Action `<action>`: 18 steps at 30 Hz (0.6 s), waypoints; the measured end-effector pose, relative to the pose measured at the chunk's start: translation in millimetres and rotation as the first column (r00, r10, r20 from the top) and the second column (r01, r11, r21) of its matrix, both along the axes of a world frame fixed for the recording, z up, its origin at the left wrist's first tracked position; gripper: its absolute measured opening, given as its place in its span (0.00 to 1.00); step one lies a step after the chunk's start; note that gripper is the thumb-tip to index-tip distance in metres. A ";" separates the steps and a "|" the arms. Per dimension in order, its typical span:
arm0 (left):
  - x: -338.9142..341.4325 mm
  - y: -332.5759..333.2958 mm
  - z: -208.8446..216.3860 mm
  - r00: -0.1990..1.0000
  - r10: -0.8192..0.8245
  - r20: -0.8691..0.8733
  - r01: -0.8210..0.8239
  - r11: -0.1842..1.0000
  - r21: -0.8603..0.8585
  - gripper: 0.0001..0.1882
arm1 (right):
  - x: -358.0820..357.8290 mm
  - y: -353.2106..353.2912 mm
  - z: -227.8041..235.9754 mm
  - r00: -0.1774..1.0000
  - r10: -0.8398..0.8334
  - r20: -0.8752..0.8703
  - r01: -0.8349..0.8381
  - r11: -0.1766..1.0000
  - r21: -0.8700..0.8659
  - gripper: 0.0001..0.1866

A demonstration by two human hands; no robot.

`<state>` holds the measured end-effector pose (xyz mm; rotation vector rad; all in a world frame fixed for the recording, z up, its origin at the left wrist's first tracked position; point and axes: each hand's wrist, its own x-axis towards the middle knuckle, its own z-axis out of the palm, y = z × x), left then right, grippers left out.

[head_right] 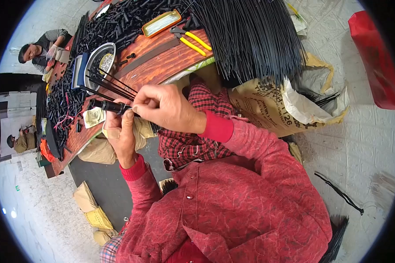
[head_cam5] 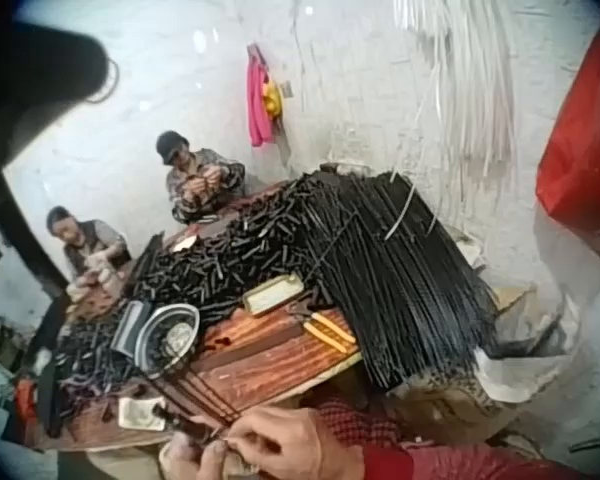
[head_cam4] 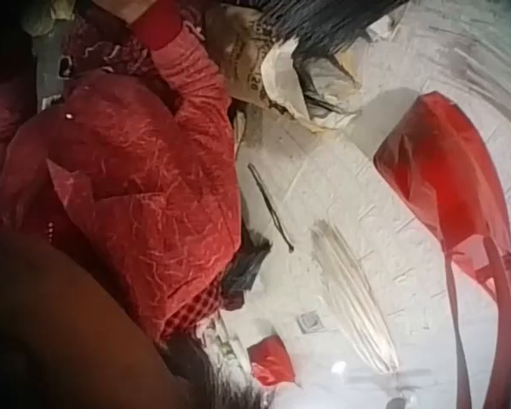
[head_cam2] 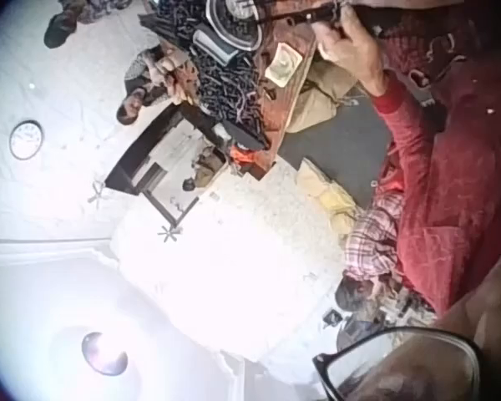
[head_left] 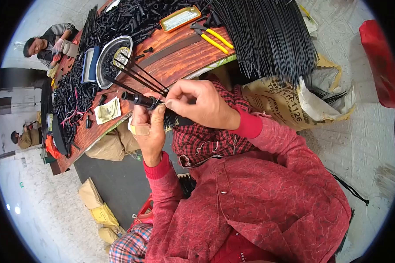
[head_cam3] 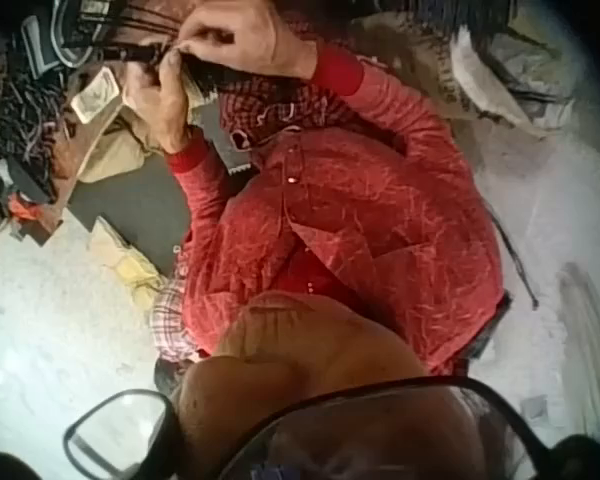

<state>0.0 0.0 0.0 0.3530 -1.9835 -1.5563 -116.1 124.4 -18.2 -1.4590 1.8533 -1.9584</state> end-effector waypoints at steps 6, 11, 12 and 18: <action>-3.5 3.4 1.6 1.000 0.025 -0.001 -0.025 0.999 -0.045 0.09 | -7.8 7.2 9.6 0.746 0.297 0.597 -0.330 0.942 -0.057 0.07; -6.2 6.0 3.0 0.999 0.044 -0.025 -0.044 0.999 -0.009 0.09 | -15.8 8.1 31.7 0.998 0.056 0.033 -0.056 0.998 0.018 0.13; -7.1 6.7 2.6 0.999 0.036 -0.028 -0.036 0.999 -0.007 0.09 | -16.3 7.2 35.2 0.999 0.023 -0.047 -0.022 1.000 0.012 0.11; -5.4 8.8 2.6 0.995 0.094 0.014 -0.090 0.977 -0.193 0.11 | -15.2 1.8 29.5 0.965 -0.137 -0.225 0.118 0.988 -0.095 0.05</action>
